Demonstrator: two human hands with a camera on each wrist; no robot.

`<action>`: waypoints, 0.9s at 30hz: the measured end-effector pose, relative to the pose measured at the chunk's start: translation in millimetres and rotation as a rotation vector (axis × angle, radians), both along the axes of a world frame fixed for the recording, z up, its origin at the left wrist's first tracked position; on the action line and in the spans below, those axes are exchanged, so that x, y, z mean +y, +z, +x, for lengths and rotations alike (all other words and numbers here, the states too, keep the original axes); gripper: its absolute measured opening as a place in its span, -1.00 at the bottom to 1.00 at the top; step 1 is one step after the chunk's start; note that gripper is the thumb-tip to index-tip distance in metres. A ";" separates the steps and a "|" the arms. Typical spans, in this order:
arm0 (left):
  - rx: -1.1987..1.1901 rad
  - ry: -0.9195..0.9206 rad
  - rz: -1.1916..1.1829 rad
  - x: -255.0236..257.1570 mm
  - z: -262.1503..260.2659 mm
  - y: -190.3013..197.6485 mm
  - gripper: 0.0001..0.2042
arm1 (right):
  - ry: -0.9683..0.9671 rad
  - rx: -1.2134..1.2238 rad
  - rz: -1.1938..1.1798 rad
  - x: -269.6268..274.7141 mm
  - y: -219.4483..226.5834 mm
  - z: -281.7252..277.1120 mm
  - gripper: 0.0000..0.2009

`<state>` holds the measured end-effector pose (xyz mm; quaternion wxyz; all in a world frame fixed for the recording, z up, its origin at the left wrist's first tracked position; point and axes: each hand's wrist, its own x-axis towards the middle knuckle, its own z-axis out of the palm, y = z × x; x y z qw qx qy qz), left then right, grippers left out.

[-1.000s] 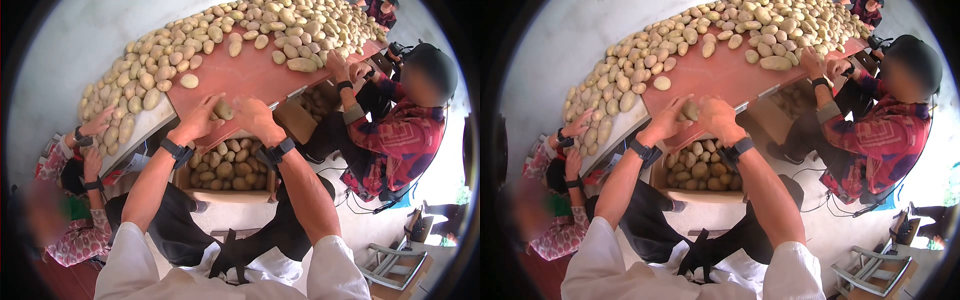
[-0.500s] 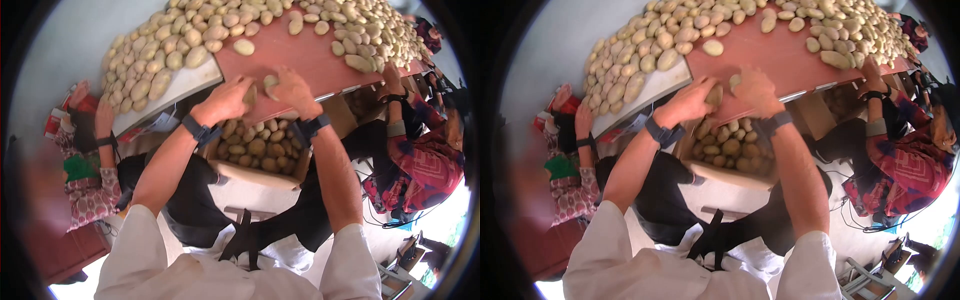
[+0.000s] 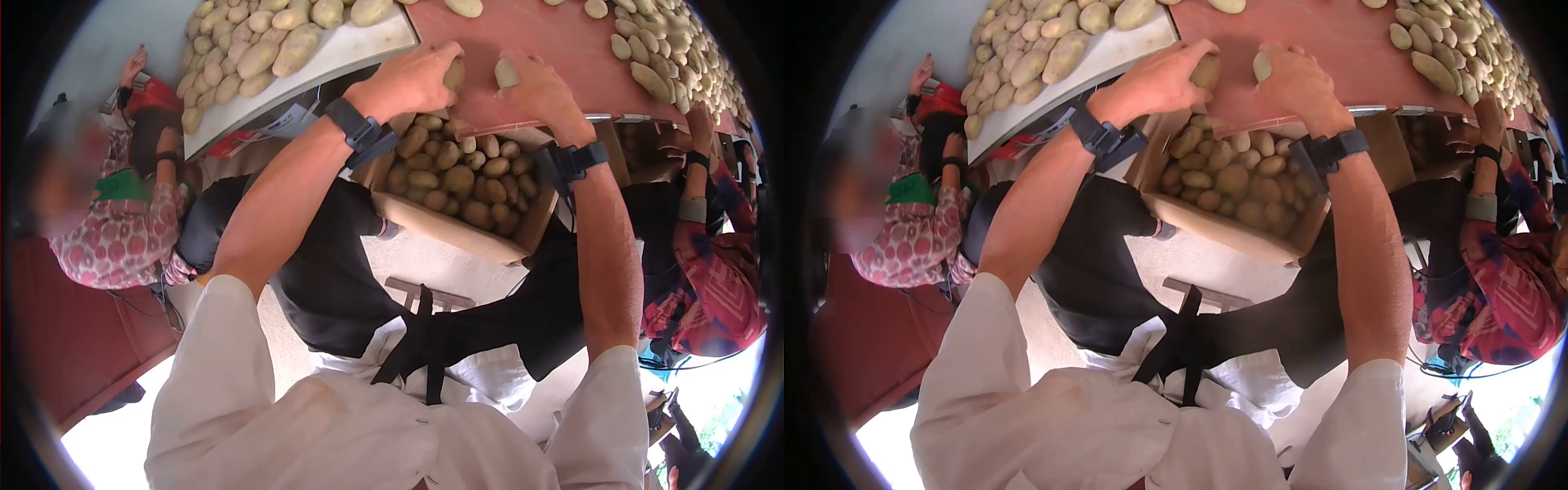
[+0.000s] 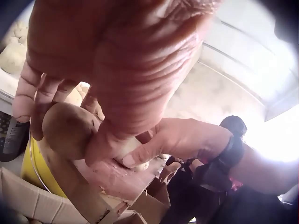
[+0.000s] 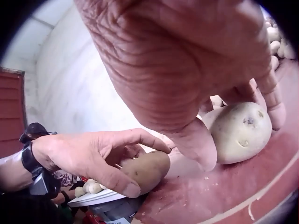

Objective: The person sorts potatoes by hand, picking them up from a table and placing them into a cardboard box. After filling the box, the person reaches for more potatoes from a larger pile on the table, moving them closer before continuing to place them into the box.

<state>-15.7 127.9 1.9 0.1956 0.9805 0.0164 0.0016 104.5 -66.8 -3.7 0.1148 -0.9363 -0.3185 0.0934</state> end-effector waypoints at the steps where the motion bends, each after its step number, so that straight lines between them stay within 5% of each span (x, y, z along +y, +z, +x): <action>1: 0.032 0.016 0.017 1.2 -4.4 2.7 -0.32 | 0.016 0.011 -0.031 -0.9 1.4 -3.4 -0.41; 11: 0.363 0.075 -0.073 20.5 -34.3 -14.4 -0.26 | 0.096 -0.019 0.107 -7.1 -15.7 1.6 -0.46; 17: 0.306 0.202 -0.077 40.8 -25.8 -53.6 -0.39 | 0.090 -0.010 0.103 -6.6 -6.2 -11.2 -0.43; 27: 0.011 0.276 -0.005 32.4 -24.3 -11.3 -0.51 | 0.081 -0.060 0.055 -8.0 3.7 -32.4 -0.56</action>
